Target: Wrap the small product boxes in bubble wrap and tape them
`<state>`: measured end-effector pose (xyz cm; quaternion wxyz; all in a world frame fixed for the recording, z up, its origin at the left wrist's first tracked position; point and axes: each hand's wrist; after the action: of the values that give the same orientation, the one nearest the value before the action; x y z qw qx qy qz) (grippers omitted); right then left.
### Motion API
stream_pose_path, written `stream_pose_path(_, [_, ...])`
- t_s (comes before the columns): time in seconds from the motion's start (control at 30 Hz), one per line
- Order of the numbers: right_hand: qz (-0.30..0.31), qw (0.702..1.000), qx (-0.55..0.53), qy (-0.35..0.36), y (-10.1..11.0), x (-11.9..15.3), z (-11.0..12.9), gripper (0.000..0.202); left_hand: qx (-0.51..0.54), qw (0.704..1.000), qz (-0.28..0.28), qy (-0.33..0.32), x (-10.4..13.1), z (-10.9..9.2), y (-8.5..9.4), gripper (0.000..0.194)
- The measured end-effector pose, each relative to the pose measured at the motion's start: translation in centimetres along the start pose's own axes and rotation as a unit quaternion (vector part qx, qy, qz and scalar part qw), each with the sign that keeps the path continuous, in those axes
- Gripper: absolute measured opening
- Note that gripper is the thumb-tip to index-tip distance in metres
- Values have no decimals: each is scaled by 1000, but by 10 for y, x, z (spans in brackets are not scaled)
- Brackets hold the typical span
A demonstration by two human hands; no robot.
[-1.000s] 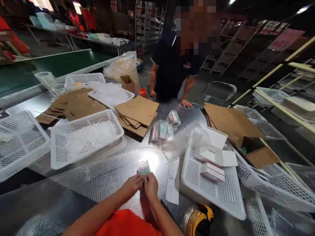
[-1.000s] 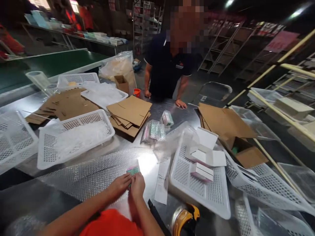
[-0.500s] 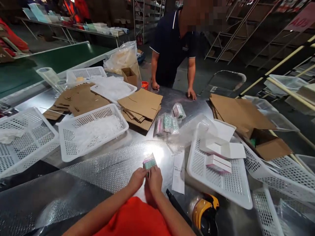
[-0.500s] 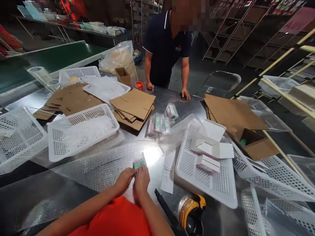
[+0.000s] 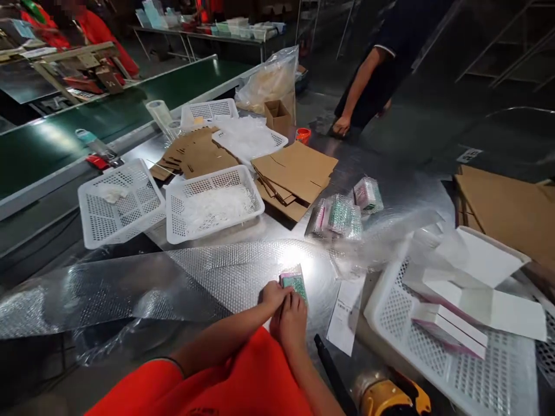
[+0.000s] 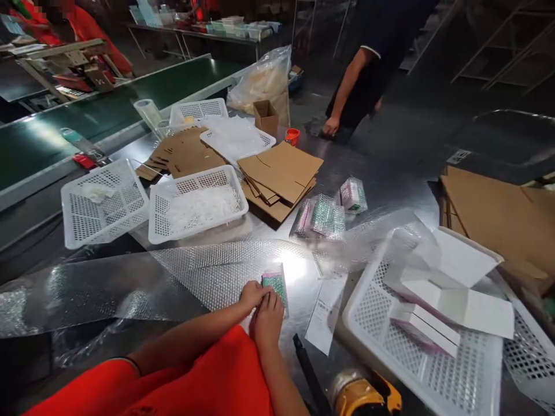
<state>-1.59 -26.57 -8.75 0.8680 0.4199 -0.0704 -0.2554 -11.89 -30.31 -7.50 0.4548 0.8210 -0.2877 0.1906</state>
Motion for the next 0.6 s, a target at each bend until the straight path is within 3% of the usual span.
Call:
stream_pose_path(0.23, [0, 1000, -29, 0, -1, 6, 6, 50, -27, 998, -1, 52, 5, -6, 8, 29])
stream_pose_path(0.4, [14, 994, -105, -41, 21, -9, -4, 43, -14, 997, 7, 70, 5, -7, 7, 34])
stream_pose_path(0.5, [18, 972, -181, -152, 39, -32, -27, 49, 10, 997, 16, 81, 6, -6, 5, 33])
stream_pose_path(0.6, [82, 916, -287, -267, 48, -57, -47, 64, 41, 996, 27, 80, 6, -2, 4, 38])
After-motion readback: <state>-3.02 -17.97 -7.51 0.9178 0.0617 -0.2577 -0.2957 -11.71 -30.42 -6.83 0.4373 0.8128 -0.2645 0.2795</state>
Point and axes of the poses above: each hand's wrist, its own x-axis away from the middle knuckle, its own y-axis out of the back of the hand, z = x × y, and after that the axes turned 12 degrees about -x, right-handed
